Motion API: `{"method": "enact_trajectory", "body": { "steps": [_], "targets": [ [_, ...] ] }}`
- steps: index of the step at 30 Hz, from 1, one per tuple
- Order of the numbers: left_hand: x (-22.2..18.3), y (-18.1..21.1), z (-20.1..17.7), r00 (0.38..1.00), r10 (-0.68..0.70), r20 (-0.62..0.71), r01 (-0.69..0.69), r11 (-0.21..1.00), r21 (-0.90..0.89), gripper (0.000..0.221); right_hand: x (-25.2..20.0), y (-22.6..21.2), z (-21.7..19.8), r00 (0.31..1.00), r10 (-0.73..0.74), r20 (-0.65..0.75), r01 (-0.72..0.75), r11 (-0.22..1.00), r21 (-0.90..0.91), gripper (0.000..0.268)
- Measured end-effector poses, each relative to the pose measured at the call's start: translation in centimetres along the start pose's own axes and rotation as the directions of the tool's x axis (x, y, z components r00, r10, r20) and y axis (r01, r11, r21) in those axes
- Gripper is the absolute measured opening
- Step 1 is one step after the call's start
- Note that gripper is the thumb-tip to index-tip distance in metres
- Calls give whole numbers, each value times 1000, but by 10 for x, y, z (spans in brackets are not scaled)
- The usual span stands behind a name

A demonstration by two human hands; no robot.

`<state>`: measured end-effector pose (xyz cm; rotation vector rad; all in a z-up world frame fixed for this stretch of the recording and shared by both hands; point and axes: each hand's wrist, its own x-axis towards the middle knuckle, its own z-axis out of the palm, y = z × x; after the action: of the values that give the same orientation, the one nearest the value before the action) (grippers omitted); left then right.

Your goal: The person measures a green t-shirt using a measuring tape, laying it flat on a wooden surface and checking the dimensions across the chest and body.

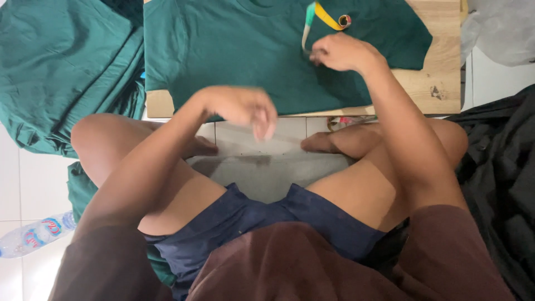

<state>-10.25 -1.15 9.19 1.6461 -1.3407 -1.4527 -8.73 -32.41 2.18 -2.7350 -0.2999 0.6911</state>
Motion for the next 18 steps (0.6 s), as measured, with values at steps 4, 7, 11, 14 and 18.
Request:
{"method": "enact_trajectory", "body": {
  "steps": [4, 7, 11, 14, 18],
  "targets": [
    [30, -15, 35, 923, 227, 311, -164, 963, -216, 7, -56, -64, -36, 990, 19, 137, -15, 999, -33, 28],
    [39, -13, 47, 885, 78, 458, -31, 994, -109, 20, -100, -95, -59, 984, 39, 173, -52, 996, 69, 36],
    [22, -10, 22, 998, -30, 58, 30, 1000, 6, 44, -102, -65, -65, 994, 17, 108, -51, 948, 313, 18],
    [15, -57, -10, 864, -159, -478, 378, 832, 406, 60, -53, 13, -27, 988, -33, -152, 54, 990, 134, 25],
    [9, -155, -41, 428, 64, -902, 824, 383, 418, 106, -10, 36, 9, 963, 192, -190, -177, 980, 92, 37]
  ]
}}
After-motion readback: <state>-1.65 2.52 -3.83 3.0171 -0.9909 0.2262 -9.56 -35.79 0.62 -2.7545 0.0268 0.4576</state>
